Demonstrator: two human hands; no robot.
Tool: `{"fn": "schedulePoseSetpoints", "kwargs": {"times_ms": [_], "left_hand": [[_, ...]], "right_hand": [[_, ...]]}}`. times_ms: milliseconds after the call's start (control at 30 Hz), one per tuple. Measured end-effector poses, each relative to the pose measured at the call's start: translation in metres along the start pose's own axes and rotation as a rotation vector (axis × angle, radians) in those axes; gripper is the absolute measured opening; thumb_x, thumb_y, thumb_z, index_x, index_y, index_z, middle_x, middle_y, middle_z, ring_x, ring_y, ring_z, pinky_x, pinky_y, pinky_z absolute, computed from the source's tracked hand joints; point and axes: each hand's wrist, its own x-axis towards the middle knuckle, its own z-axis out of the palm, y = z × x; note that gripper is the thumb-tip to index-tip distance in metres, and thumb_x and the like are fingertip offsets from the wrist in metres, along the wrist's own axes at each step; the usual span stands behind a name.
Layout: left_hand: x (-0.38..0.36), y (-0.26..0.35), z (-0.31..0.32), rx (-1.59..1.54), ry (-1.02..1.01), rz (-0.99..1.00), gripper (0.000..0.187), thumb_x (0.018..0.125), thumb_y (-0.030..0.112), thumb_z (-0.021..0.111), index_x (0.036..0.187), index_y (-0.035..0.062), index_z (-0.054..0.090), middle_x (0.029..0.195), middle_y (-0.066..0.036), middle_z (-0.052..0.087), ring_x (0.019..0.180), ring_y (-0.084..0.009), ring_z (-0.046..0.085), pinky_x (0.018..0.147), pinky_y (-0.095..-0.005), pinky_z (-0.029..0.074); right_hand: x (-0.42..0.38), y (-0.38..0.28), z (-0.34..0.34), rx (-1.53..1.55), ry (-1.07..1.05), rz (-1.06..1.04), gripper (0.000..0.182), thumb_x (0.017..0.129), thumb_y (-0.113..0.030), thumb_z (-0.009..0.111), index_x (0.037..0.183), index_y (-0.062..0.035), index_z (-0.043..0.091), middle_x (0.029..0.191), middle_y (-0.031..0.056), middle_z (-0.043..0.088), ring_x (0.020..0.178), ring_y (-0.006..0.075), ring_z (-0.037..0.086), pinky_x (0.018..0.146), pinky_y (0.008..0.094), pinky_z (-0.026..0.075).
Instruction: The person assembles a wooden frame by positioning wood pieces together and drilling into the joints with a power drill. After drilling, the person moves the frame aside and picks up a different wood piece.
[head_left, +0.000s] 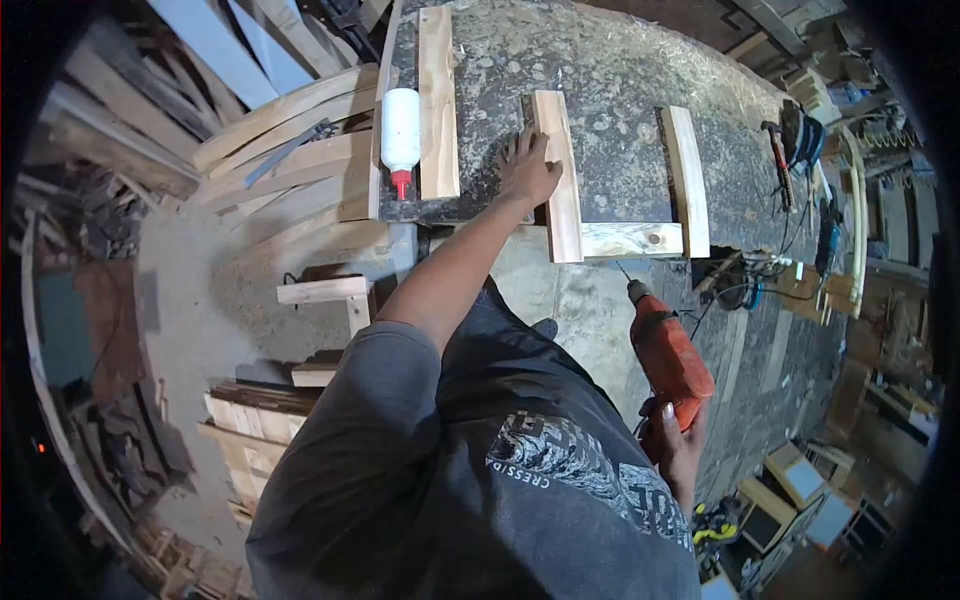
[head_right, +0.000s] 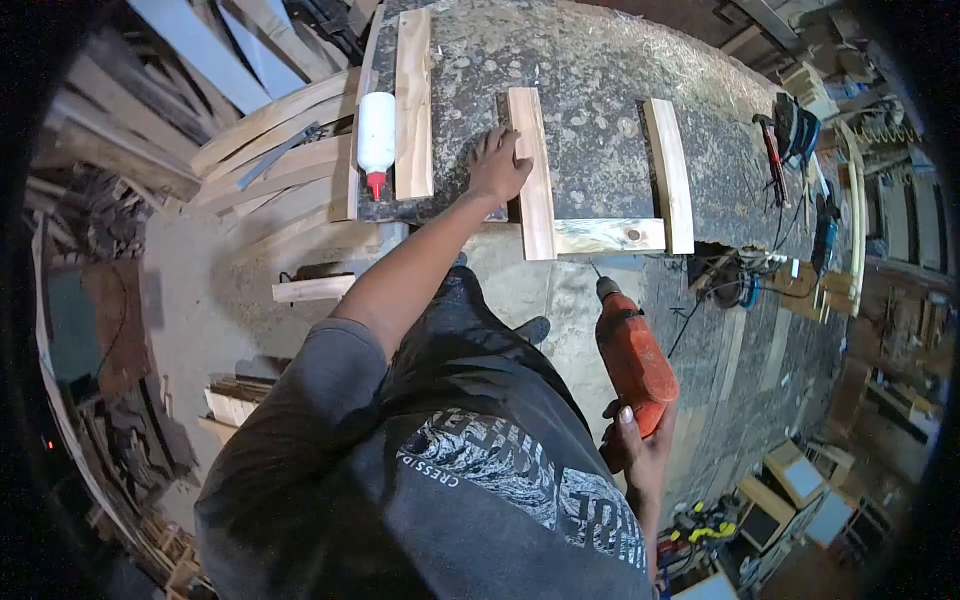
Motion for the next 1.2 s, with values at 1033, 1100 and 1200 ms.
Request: {"fn": "schedulePoseSetpoints", "kwargs": {"times_ms": [1033, 1100, 1200], "left_hand": [[0.073, 0.041, 0.059, 0.03, 0.018, 0.372, 0.044, 0.08, 0.013, 0.067, 0.123, 0.0087, 0.071, 0.164, -0.015, 0.035, 0.157, -0.0424, 0.01, 0.128, -0.0555, 0.015], [0.072, 0.059, 0.067, 0.068, -0.007, 0.37, 0.045, 0.08, 0.015, 0.069, 0.125, 0.01, 0.07, 0.164, -0.014, 0.035, 0.157, -0.0419, 0.011, 0.127, -0.0581, 0.016], [0.072, 0.088, 0.079, 0.072, -0.035, 0.352, 0.047, 0.08, 0.017, 0.07, 0.127, 0.0108, 0.069, 0.163, -0.013, 0.035, 0.157, -0.0416, 0.012, 0.126, -0.0602, 0.017]], "right_hand": [[-0.06, -0.033, 0.104, 0.055, 0.411, -0.006, 0.094, 0.089, -0.026, 0.082, 0.16, -0.0039, 0.025, 0.152, 0.0177, 0.048, 0.135, 0.026, 0.051, 0.112, 0.0404, 0.041], [-0.06, -0.034, 0.094, 0.037, 0.422, 0.007, 0.095, 0.089, -0.026, 0.082, 0.16, -0.0046, 0.025, 0.151, 0.017, 0.05, 0.126, 0.0245, 0.059, 0.104, 0.0383, 0.049], [-0.058, -0.039, 0.081, 0.136, 0.423, 0.121, 0.094, 0.089, -0.027, 0.081, 0.161, -0.0081, 0.024, 0.134, 0.0132, 0.06, 0.094, 0.0162, 0.064, 0.077, 0.0308, 0.054]]}}
